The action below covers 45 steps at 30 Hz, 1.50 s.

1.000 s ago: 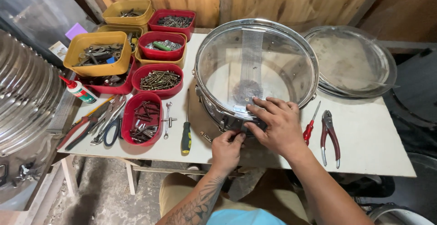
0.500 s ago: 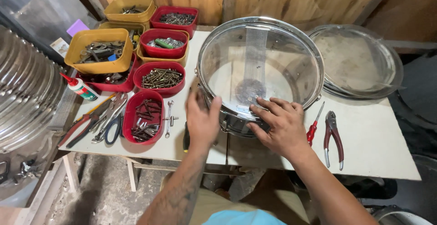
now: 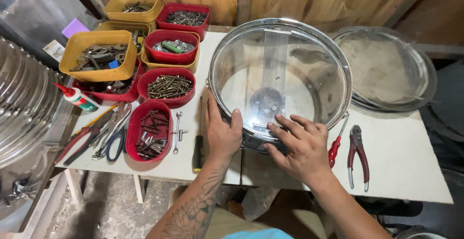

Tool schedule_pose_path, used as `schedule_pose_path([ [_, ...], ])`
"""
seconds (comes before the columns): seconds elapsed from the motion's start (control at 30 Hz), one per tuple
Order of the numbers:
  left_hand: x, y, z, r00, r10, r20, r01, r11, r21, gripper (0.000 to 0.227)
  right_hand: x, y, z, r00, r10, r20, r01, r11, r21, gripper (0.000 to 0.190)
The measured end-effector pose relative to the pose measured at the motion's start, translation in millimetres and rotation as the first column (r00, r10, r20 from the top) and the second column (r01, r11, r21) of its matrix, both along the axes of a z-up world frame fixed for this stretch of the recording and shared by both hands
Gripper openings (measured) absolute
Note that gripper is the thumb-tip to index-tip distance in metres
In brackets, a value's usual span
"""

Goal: The person assembles a snare drum by attaching a metal band and tension rods to the drum shell. They use a screwdriver to tighten the hardware and secure the drum head in place.

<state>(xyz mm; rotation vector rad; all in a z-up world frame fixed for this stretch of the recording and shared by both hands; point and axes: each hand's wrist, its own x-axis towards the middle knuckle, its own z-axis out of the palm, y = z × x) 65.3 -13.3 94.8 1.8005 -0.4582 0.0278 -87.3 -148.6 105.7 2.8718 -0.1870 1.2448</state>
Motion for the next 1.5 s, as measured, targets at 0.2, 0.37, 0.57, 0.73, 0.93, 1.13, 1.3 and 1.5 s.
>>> schedule_pose_path([
  [0.2, 2.8, -2.2, -11.5, 1.000, 0.017, 0.025, -0.016, 0.999, -0.028, 0.088, 1.5, -0.7, -3.4, 1.000, -0.010, 0.025, 0.010, 1.000, -0.013, 0.035],
  [0.37, 5.5, -3.6, -14.4, 1.000, 0.011, 0.027, -0.010, 0.999, -0.048, 0.089, 4.3, 0.0, -2.0, 0.999, -0.004, 0.050, 0.005, 1.000, -0.017, 0.034],
  [0.57, 7.8, -7.8, -23.7, 0.996, 0.037, 0.080, -0.029, 0.995, -0.095, 0.088, 6.5, -0.3, -3.8, 0.995, -0.020, 0.093, 0.024, 0.999, -0.048, 0.032],
  [0.73, 7.3, -7.9, -22.6, 0.996, 0.029, 0.081, -0.022, 0.995, -0.094, 0.088, 5.4, 0.6, -1.9, 0.997, -0.006, 0.078, 0.009, 0.999, -0.034, 0.034],
  [0.93, 6.2, -2.0, -8.9, 0.998, -0.040, -0.050, 0.039, 0.999, -0.018, 0.099, 4.4, -1.4, -3.5, 0.997, 0.007, 0.073, -0.004, 0.999, -0.045, 0.036],
  [1.13, -13.6, 21.1, 12.6, 0.998, 0.023, -0.054, -0.030, 0.991, -0.129, 0.094, 3.4, -3.2, -5.0, 0.996, 0.013, 0.083, -0.009, 0.999, -0.049, 0.036],
  [1.3, -37.4, 22.9, -64.2, 0.789, 0.150, 0.596, -0.041, 0.981, -0.191, 0.019, 4.5, -5.4, -5.3, 0.997, 0.027, 0.079, -0.024, 0.999, -0.046, 0.036],
  [1.5, -69.8, 17.4, -89.4, 0.883, -0.096, 0.460, 0.157, 0.983, -0.096, 0.016, 3.5, -7.8, -6.2, 0.998, 0.036, 0.057, -0.034, 0.998, -0.043, 0.036],
])
